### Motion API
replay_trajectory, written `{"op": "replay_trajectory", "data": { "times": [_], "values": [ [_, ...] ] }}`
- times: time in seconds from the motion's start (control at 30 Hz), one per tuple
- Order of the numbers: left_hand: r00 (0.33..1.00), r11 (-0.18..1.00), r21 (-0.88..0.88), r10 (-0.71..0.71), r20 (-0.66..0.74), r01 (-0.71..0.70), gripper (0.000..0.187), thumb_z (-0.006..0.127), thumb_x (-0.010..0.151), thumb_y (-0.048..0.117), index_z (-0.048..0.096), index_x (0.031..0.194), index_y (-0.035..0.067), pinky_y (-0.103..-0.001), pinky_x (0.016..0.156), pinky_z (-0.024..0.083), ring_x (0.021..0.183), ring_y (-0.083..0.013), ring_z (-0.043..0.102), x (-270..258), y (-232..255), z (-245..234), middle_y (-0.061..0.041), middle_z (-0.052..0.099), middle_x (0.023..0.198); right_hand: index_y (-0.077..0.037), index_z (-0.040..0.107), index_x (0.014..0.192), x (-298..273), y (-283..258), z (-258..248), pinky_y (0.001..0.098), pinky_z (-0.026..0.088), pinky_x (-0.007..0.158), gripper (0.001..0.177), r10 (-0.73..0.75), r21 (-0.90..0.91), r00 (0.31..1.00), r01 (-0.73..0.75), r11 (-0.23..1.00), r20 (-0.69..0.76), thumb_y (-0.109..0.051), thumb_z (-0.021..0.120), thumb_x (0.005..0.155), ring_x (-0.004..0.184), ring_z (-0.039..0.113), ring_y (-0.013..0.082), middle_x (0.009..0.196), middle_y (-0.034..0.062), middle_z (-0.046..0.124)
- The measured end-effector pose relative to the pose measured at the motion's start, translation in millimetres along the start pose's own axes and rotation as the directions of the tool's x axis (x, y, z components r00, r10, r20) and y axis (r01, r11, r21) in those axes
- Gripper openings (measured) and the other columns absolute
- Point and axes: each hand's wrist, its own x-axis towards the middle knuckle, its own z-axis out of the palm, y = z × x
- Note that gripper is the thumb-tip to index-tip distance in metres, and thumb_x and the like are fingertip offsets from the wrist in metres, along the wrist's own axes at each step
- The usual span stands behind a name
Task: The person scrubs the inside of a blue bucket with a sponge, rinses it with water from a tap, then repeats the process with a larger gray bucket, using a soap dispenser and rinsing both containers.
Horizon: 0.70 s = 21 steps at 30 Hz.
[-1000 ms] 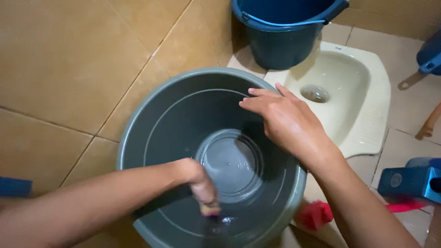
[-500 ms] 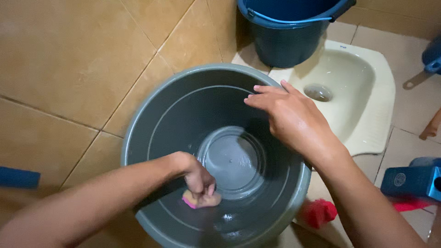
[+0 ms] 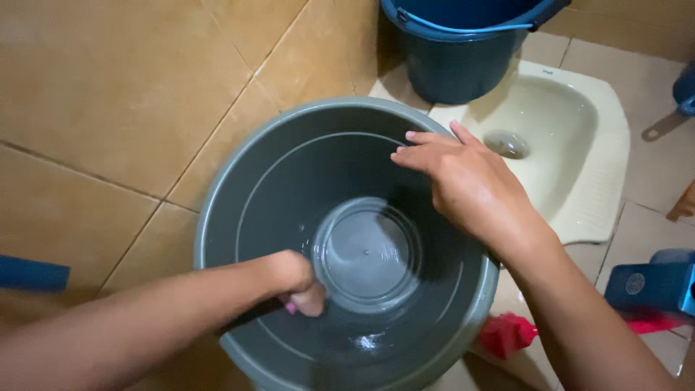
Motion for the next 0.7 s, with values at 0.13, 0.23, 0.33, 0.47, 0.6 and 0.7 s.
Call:
{"op": "replay_trajectory", "data": {
  "times": [0.13,0.23,0.33,0.47,0.6,0.7],
  "values": [
    [0.998,0.971,-0.24,0.002,-0.06,-0.016,0.052,0.045,0.094,0.026,0.051,0.145,0.017,-0.044,0.078,0.051,0.091,-0.0272,0.064,-96,57,-23,-0.017,0.061,0.132,-0.01,0.073,0.12,1,-1,-1,0.0545,0.03,0.119,0.058,0.003,-0.069,1.0,-0.001,0.998,0.025,0.013,0.059,0.069,0.133,0.056,0.0246,0.128,0.0099,0.07],
    [0.96,0.952,-0.126,0.28,-0.013,-0.279,0.065,0.032,0.096,0.057,0.058,0.137,0.013,-0.05,0.097,0.049,0.11,-0.0324,0.068,-152,106,-30,-0.024,0.068,0.131,-0.01,0.074,0.12,0,-2,3,0.0551,0.03,0.118,0.057,0.017,-0.04,1.0,-0.017,0.999,0.004,0.01,0.061,0.069,0.132,0.055,0.0258,0.131,0.014,0.068],
    [0.958,0.943,-0.175,0.285,-0.024,-0.285,0.069,0.03,0.097,0.059,0.054,0.14,0.011,-0.05,0.1,0.045,0.116,-0.033,0.062,-182,114,-21,-0.024,0.062,0.136,-0.011,0.073,0.12,1,-1,3,0.058,0.028,0.115,0.056,-0.061,-0.105,0.998,0.06,0.993,-0.01,0.011,0.059,0.071,0.134,0.054,0.025,0.13,0.0096,0.07],
    [0.967,0.741,-0.623,0.206,-0.146,-0.252,0.075,0.026,0.099,0.063,0.046,0.146,0.008,-0.051,0.106,0.036,0.128,-0.034,0.05,-185,92,-1,-0.025,0.05,0.146,-0.011,0.073,0.121,-2,-2,1,0.054,0.031,0.119,0.055,0.009,-0.045,1.0,-0.009,0.999,0.005,0.011,0.058,0.072,0.132,0.056,0.0251,0.129,0.0105,0.07],
    [0.981,-0.809,-0.588,0.121,-0.151,0.009,0.082,0.022,0.1,0.066,0.038,0.152,0.004,-0.051,0.112,0.028,0.139,-0.0351,0.037,-158,94,9,-0.025,0.037,0.156,-0.011,0.073,0.121,-1,-1,2,0.0548,0.031,0.119,0.057,0.004,-0.041,1.0,-0.004,0.999,-0.003,0.011,0.058,0.071,0.131,0.057,0.0256,0.128,0.0112,0.07],
    [0.975,-0.954,-0.21,0.223,-0.018,0.215,0.088,0.019,0.101,0.069,0.032,0.157,0.002,-0.052,0.117,0.022,0.148,-0.0359,0.028,-133,124,2,-0.025,0.027,0.163,-0.011,0.073,0.121,-1,-1,3,0.0572,0.028,0.118,0.057,-0.04,-0.044,0.999,0.039,0.998,-0.021,0.012,0.057,0.071,0.132,0.056,0.0268,0.129,0.0105,0.07]
  ]
}}
